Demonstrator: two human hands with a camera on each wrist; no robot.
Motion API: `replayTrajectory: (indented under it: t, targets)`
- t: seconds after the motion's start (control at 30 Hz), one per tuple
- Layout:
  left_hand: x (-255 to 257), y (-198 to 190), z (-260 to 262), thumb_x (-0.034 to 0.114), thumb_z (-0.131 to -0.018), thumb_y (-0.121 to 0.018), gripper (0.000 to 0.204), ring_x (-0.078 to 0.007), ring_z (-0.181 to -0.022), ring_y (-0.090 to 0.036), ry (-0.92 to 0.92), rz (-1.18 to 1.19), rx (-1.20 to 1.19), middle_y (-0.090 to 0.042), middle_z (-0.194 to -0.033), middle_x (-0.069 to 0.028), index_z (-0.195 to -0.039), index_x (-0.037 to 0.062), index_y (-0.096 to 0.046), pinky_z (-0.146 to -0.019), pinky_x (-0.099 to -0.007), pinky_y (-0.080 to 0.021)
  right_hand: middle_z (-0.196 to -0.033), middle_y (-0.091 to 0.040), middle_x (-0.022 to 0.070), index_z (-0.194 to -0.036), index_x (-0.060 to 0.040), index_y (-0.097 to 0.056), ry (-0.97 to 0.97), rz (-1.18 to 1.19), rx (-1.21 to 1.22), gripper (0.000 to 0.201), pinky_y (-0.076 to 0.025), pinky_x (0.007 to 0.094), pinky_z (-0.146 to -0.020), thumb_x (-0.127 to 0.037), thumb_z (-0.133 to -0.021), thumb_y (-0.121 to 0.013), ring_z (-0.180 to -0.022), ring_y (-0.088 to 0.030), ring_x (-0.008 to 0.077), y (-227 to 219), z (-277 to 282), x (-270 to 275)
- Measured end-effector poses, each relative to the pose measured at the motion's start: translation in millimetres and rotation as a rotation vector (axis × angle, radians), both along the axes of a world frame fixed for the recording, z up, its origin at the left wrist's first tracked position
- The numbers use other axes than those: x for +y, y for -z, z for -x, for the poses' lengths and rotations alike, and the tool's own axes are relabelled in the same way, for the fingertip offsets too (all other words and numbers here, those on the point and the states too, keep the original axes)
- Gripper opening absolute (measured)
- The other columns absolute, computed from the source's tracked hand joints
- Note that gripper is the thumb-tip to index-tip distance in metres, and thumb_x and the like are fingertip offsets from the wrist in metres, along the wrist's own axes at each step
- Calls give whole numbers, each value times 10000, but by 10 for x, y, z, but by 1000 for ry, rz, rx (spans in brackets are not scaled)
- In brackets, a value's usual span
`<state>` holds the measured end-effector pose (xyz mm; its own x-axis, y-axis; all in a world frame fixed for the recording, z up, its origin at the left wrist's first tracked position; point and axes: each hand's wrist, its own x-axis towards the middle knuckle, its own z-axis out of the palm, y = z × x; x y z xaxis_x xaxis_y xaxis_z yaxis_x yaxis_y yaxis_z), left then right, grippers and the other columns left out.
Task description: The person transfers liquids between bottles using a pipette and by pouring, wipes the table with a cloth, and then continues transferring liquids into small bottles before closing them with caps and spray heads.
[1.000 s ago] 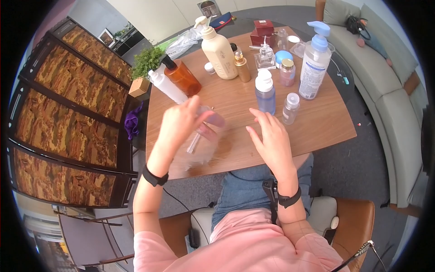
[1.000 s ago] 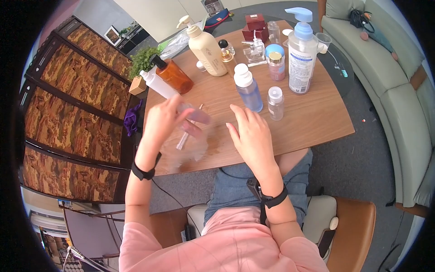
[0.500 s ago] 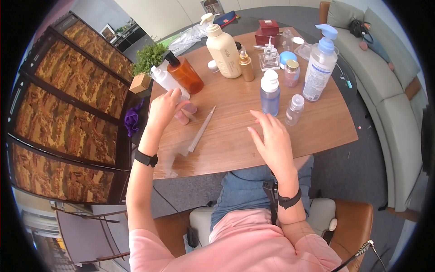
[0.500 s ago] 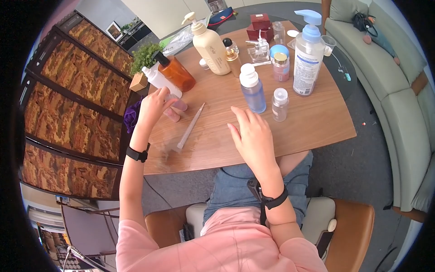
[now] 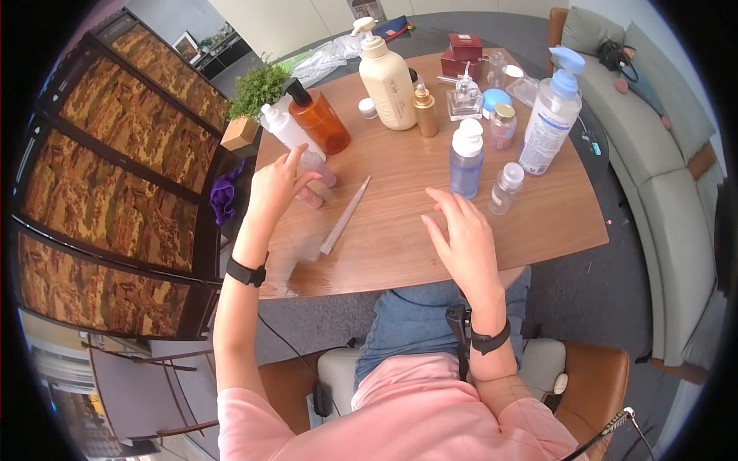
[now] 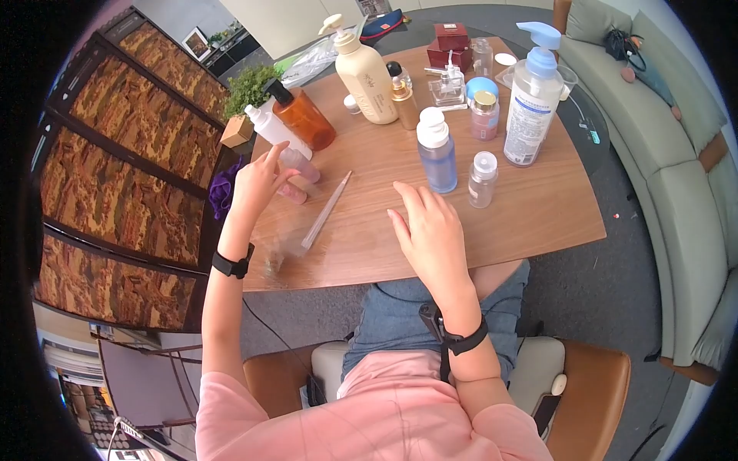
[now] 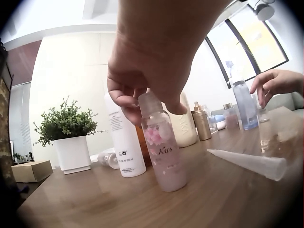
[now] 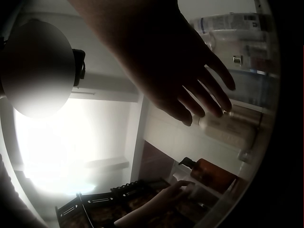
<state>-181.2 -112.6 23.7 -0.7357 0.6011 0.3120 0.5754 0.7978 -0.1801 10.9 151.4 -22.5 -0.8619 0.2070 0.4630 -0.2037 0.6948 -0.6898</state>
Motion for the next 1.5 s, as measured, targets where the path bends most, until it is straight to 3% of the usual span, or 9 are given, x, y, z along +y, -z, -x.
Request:
replayTrajectory:
  t: [0.23,0.3,0.33,0.4,0.6,1.0,1.23,1.43,1.5]
  targets:
    - [30,-59,-95,557,-814,-622,635,-264,-709,-664,-83,9,-21,-655,-800,-76,-1281,138,-530,-588,-344,-515,-935,-604,143,-1179,-23,-574,1,-3,17,337,-481,422,-805,-142,-870,-640,-896,-592,328,9,-1,-12]
    - [47,-74,-141,503,-781,-687,583,-253,-732,-633,21,-96,255,-616,-774,-57,-1205,122,-566,-606,-339,-512,-933,-604,148,-1178,-24,-576,2,-2,18,338,-479,425,-798,-144,-870,-641,-896,-590,334,-5,-5,-7]
    - [81,-128,-217,503,-781,-687,583,-253,-732,-633,19,-98,255,-616,-774,-57,-1205,122,-566,-606,-339,-512,-933,-604,148,-1178,-24,-576,0,-4,18,338,-479,425,-798,-144,-870,-641,-896,-590,334,-5,-5,-3]
    - [144,-212,-426,359,-758,-754,461,-264,-783,-625,-59,-189,199,-629,-820,-63,-1100,97,-589,-652,-352,-498,-931,-603,153,-1180,-26,-576,3,10,22,339,-475,428,-790,-143,-869,-643,-895,-589,337,-2,-4,1]
    - [174,77,-939,225,-740,-769,280,-278,-819,-623,-19,-50,-208,-624,-830,-78,-898,73,-593,-692,-396,-494,-934,-606,151,-1175,-30,-577,-11,1,23,334,-473,428,-791,-145,-869,-644,-894,-590,335,-9,10,-34]
    - [19,399,-863,222,-721,-765,248,-312,-840,-632,-110,164,-262,-631,-799,-107,-842,76,-604,-714,-418,-508,-944,-616,148,-1158,-27,-581,-13,6,23,319,-481,423,-802,-140,-867,-643,-909,-598,331,-38,-4,-26]
    - [-302,17,-996,221,-714,-751,236,-307,-749,-630,-132,61,-255,-606,-687,-115,-852,78,-624,-659,-430,-488,-917,-633,133,-1178,-52,-592,13,6,29,329,-488,399,-781,-106,-858,-653,-881,-623,296,-47,-4,3]
    - [-810,-380,-977,174,-759,-743,170,-171,-486,-474,-407,-268,-138,-455,-537,-53,-812,48,-643,-487,-327,-367,-973,-626,154,-1163,-23,-583,-34,37,23,320,-482,424,-802,-139,-870,-643,-921,-601,335,-25,14,-7]
    - [-1005,-415,-853,198,-742,-749,183,-237,-523,-527,-419,-303,-56,-490,-553,-81,-819,67,-647,-503,-368,-397,-972,-632,152,-1168,-27,-584,-37,39,16,323,-483,425,-797,-139,-870,-645,-914,-605,328,-14,23,-30]
